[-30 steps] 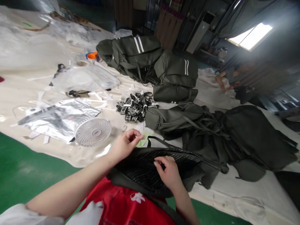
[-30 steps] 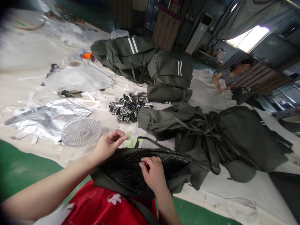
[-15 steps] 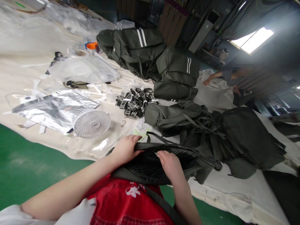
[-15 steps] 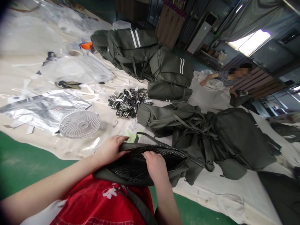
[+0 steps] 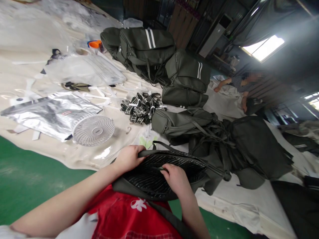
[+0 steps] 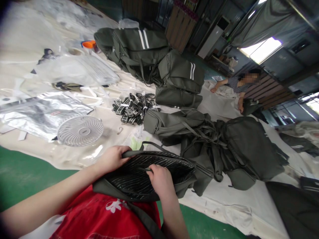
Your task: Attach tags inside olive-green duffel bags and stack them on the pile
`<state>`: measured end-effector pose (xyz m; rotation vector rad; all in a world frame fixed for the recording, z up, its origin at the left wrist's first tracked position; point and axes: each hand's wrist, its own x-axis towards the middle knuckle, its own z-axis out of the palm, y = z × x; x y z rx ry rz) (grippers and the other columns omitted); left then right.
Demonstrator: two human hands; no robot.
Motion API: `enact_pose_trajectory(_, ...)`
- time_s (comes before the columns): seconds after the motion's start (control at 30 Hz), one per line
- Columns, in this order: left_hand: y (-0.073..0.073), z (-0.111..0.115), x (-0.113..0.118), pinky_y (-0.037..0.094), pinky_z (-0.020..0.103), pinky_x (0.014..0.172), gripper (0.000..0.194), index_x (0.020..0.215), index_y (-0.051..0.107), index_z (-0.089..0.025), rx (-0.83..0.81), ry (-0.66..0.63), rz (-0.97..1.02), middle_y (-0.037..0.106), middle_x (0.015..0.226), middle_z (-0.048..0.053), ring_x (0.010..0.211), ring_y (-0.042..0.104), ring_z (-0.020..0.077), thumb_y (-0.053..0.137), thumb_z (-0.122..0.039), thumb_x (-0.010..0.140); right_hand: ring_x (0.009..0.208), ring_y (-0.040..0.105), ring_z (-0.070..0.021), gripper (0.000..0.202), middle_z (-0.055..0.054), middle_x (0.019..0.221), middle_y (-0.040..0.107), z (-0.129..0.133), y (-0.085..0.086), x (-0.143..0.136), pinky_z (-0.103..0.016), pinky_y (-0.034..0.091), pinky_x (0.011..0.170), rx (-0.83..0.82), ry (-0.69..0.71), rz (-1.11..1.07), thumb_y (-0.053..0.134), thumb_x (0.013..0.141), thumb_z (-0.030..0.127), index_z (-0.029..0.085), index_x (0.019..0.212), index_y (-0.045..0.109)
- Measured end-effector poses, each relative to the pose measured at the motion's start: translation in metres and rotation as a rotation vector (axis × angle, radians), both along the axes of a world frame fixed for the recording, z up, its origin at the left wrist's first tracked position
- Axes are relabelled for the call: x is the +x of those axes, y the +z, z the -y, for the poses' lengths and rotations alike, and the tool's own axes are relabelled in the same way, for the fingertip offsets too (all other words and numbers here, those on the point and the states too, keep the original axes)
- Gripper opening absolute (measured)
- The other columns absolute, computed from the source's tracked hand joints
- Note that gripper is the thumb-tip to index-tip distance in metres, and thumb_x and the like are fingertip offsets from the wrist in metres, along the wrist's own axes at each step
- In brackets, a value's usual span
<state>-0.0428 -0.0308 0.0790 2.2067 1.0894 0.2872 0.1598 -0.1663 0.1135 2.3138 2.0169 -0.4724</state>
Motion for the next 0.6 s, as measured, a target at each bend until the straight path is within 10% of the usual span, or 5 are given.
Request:
enact_pose_trajectory(0.2, 0.003, 0.001, 0.0, 0.04, 0.028, 0.068, 0.018, 0.093, 0.068, -0.024, 0.018, -0.004, -0.021, 0.071, 0.085, 0.003, 0.079, 0.065, 0.0209, 0.058, -0.032, 0.08, 0.078, 0.066, -0.0199, 0.011, -0.003, 0.081, 0.071, 0.018, -0.002, 0.012, -0.028, 0.042, 0.066, -0.006, -0.408, 0.075, 0.056, 0.087, 0.028, 0.022, 0.084, 0.064)
enact_pose_trajectory(0.6, 0.0, 0.006, -0.003, 0.04, 0.027, 0.066, 0.019, 0.091, 0.068, -0.024, -0.006, -0.011, 0.03, 0.071, 0.081, 0.002, 0.077, 0.065, 0.0199, 0.056, -0.036, 0.083, 0.077, 0.069, -0.0229, 0.029, -0.008, 0.079, 0.074, 0.015, -0.03, 0.013, -0.03, 0.041, 0.063, -0.127, -0.516, 0.085, 0.049, 0.091, 0.036, 0.023, 0.075, 0.069)
